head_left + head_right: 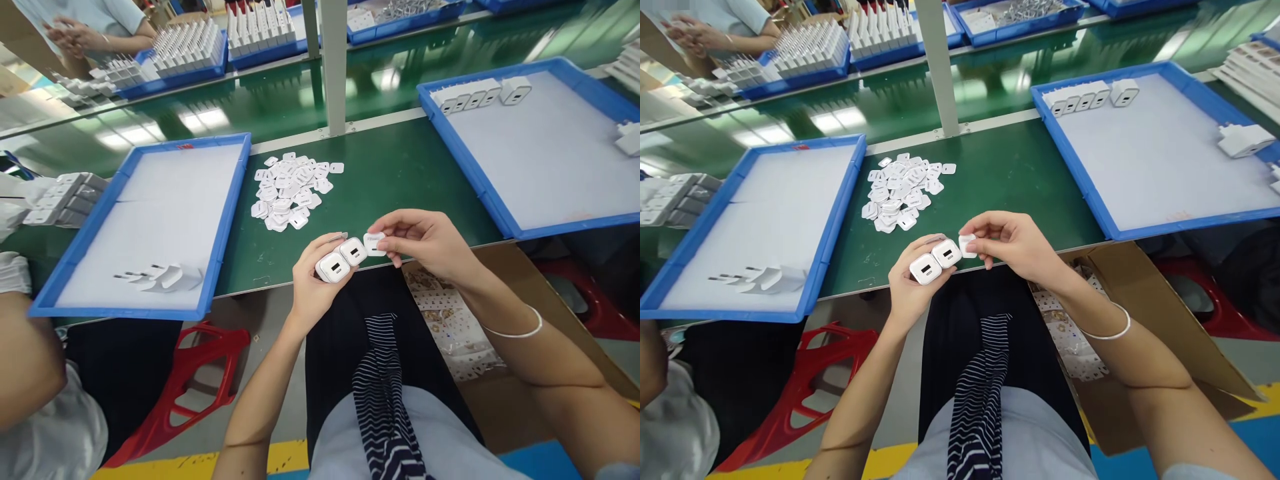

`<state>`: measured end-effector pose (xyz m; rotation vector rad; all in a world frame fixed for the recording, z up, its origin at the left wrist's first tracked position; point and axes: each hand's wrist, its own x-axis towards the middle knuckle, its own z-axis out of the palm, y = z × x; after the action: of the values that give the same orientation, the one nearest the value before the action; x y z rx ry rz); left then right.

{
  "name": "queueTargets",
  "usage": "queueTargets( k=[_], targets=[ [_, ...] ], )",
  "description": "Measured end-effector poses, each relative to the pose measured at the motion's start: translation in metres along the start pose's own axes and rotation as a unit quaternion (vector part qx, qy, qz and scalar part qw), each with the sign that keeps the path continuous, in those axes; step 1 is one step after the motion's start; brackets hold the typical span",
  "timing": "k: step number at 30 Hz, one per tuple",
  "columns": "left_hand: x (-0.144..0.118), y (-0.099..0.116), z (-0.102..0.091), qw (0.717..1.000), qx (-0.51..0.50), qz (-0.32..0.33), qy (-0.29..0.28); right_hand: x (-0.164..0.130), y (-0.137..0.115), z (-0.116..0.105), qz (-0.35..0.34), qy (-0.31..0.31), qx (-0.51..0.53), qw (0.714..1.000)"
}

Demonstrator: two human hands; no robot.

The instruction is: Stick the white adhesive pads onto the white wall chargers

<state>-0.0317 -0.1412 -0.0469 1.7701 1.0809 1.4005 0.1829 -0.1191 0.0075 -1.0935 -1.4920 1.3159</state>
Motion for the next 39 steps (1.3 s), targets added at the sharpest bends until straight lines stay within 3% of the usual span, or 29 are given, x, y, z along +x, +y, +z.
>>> queueTargets(
  k=[7, 13, 26, 39],
  targets=[
    [0.000, 0.000, -0.001, 1.000, 0.001, 0.004, -0.010, 0.004, -0.014, 0.003, 0.045, -0.015, 0.079, 0.996],
    [-0.001, -0.002, -0.001, 1.000, -0.005, 0.010, -0.018, 0.010, -0.017, 0.009, 0.050, -0.058, 0.050, 0.996],
    [-0.001, 0.000, 0.000, 1.000, -0.006, 0.010, -0.016, 0.009, -0.010, 0.015, 0.030, -0.039, 0.009, 0.999],
    [-0.001, 0.001, 0.001, 1.000, 0.008, 0.009, -0.020, 0.003, -0.017, 0.017, -0.027, -0.031, -0.130, 0.991]
  ],
)
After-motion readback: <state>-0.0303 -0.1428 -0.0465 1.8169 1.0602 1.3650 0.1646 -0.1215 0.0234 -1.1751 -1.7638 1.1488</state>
